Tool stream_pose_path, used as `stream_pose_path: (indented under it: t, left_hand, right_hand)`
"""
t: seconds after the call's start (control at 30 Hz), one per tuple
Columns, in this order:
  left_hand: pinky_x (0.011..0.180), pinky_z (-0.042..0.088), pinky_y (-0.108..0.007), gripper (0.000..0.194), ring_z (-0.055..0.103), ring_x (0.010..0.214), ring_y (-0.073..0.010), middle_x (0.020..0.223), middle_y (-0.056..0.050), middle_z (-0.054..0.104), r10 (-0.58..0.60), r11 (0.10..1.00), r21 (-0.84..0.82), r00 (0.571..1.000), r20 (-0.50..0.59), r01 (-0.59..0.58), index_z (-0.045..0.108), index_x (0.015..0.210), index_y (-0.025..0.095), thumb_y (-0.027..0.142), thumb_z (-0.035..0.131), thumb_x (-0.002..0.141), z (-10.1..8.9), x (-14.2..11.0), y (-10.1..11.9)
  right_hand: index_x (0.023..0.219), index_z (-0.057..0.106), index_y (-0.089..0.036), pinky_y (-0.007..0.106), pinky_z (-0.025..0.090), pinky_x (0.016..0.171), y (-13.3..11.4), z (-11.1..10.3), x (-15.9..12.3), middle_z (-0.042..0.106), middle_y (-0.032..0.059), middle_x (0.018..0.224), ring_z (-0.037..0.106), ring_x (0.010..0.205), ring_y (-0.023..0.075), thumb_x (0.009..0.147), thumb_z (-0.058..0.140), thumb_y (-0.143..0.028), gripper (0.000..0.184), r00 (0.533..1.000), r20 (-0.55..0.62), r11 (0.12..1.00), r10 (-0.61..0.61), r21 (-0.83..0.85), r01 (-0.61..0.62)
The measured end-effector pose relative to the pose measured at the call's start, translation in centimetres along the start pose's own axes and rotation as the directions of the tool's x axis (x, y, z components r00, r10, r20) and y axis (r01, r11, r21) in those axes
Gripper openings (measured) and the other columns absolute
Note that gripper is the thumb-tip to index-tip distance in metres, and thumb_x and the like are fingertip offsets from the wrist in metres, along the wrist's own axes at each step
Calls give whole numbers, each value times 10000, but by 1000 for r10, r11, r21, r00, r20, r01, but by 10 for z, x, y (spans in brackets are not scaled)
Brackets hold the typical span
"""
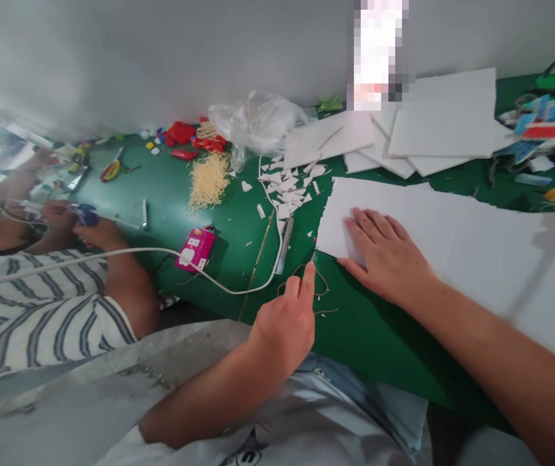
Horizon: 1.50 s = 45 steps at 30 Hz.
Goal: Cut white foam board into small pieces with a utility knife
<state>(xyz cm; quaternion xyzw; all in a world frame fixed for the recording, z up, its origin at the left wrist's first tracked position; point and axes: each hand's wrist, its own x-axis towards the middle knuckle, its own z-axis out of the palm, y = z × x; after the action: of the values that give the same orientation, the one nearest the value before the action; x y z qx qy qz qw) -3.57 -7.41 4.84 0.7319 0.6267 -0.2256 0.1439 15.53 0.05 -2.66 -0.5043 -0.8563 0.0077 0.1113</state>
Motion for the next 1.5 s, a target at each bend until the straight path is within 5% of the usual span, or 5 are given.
stream_pose_path:
  t: [0.5, 0.77, 0.97, 1.27, 1.5]
  left_hand:
    - [900, 620, -393, 674, 697, 1123, -271, 1217, -102, 670, 152, 981, -106, 981, -119, -165, 441, 1573, 270, 338, 677, 946, -7, -2, -23]
    - [1010, 526, -352, 612, 695, 1051, -213, 1298, -146, 702, -14, 881, -427, 891, -454, -204, 510, 1505, 104, 379, 650, 976, -55, 80, -26]
    - [765, 521, -259, 614, 680, 802, -159, 980, -77, 767, -4, 623, -744, 951, -311, -240, 540, 1475, 68, 436, 607, 987, -67, 125, -24]
    - [541, 357, -198, 446, 402, 517, -43, 659, 63, 583, -29, 185, -956, 971, -237, -228, 678, 1307, 104, 229, 741, 884, -60, 133, -19]
    - [401, 228, -177, 108, 360, 392, -25, 515, 71, 513, 9, -132, -979, 988, -157, -154, 686, 770, 135, 158, 729, 867, -58, 131, -13]
  right_hand:
    - [1427, 543, 31, 558, 445, 1127, -2, -3, -4, 540, 303, 1513, 537, 1392, 382, 1033, 418, -409, 604, 989, -142, 994, -48, -100, 34]
    - [1478, 509, -5, 581, 439, 1143, -7, 1, -5, 545, 295, 1511, 510, 1418, 384, 1041, 386, -344, 566, 988, -154, 999, -26, -48, 19]
    - [1460, 530, 21, 570, 508, 1081, -4, -2, -7, 570, 306, 1479, 549, 1387, 396, 1050, 389, -339, 564, 981, -194, 997, -29, -82, 14]
    - [1449, 508, 60, 596, 495, 1100, -8, -12, -9, 549, 350, 1474, 543, 1389, 428, 1039, 449, -345, 579, 965, -252, 995, -70, -88, 50]
    - [1502, 393, 79, 574, 520, 1064, -15, -21, -12, 553, 363, 1459, 568, 1364, 427, 956, 499, -78, 578, 936, -322, 971, -142, -227, 69]
